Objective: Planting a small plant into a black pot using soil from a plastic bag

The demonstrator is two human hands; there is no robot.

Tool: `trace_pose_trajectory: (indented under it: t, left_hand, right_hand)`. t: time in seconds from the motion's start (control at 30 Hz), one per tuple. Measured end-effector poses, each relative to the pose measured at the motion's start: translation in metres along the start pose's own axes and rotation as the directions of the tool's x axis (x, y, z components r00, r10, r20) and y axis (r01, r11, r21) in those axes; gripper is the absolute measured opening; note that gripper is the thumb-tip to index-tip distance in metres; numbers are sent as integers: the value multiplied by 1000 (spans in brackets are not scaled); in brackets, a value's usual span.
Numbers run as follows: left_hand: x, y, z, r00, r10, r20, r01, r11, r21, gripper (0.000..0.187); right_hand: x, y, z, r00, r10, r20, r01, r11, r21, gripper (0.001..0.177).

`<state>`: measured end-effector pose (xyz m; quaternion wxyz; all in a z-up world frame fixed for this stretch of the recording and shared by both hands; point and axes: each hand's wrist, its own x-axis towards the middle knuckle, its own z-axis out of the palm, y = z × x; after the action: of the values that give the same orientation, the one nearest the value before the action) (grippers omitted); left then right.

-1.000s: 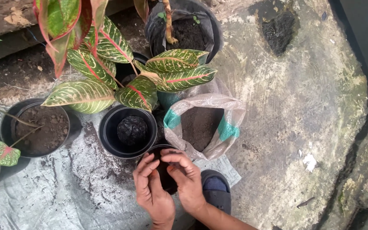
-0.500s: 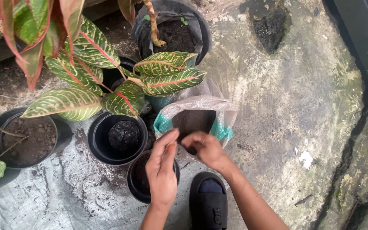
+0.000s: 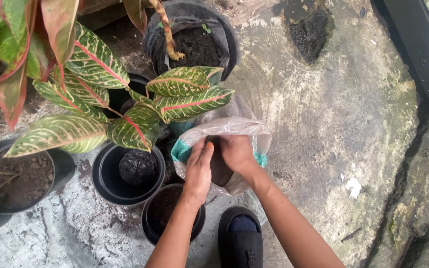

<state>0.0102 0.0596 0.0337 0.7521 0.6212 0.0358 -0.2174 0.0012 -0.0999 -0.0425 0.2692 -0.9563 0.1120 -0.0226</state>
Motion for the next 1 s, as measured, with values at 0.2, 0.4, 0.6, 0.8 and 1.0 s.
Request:
trace_pose_trajectory:
  t: [0.2,0.4,0.6,0.8,1.0]
  left_hand:
    - [41,-11,-1,998,-32,45,5,865,501,62]
    - [50,-13,13,997,-75,-3,62,804,591,65]
    - [57,-54,22,992,-103,-68,123,865,486,60]
    - [40,-63,23,991,-102,-84,130,872,471,60]
    - [-12,-74,15,990,-84,-115,127,885,449,59]
  right_hand:
    - [-2,2,6,997,75,-26,-71,991,114,25]
    - [-7,4,18,984,167,-57,-149,959,240,30]
    - [-7,-21,34,828,561,8,-383,554,739,32]
    - [-6,-89,-1,439,780,447,-178,-412,894,28]
    - [-58,-96,-22,751,626,210,-30,-286,958,17]
